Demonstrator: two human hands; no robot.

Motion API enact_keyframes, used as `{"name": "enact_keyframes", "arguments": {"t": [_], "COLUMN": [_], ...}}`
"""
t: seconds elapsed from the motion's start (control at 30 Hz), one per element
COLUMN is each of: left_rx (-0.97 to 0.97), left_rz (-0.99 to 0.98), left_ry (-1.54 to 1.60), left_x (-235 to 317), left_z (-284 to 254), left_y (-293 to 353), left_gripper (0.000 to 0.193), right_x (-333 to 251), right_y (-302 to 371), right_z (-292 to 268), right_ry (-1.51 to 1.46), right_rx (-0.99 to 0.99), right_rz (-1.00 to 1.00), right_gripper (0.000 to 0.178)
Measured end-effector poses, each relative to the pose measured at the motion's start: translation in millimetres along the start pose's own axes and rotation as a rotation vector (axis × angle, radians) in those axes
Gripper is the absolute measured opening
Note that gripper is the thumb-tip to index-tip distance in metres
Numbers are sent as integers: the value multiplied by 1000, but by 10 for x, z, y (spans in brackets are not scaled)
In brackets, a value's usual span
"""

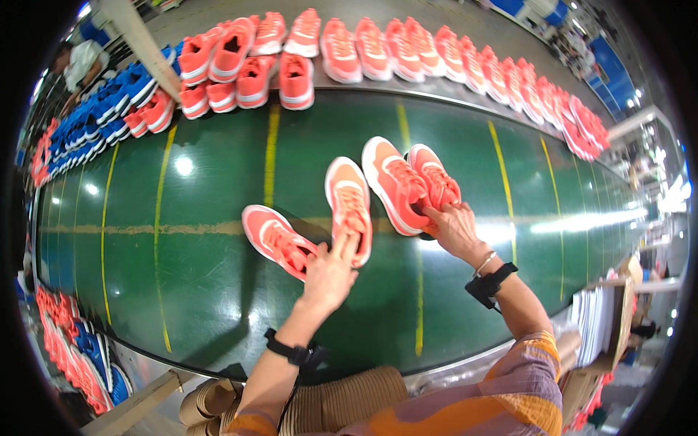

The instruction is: Inspecting finished sneakers, inserting cardboard forms, and wrapping them in tissue paper on a production line.

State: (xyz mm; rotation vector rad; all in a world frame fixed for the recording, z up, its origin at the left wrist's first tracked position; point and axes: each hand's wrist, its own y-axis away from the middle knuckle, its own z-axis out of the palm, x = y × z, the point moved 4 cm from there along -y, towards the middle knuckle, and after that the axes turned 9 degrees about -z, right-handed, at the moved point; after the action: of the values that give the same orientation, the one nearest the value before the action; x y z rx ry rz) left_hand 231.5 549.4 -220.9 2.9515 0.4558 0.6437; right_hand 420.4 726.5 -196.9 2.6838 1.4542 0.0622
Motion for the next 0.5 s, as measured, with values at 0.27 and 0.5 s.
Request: {"name": "enact_keyframes", "arguments": {"t": [0.27,0.5], "left_rx": [-2,-162], "left_rz": [37,201], "left_ry": [86,268], "left_x": [176,908], "left_z": [116,469], "left_y": [94,483], "left_gripper": [30,28], "right_x": [-50,81], "right_y": [499,1525], "right_z": [173,227], "right_ry": [-180,-172], "right_rx": [161,-45], "right_rz": [105,86], "right_gripper": [35,19]}}
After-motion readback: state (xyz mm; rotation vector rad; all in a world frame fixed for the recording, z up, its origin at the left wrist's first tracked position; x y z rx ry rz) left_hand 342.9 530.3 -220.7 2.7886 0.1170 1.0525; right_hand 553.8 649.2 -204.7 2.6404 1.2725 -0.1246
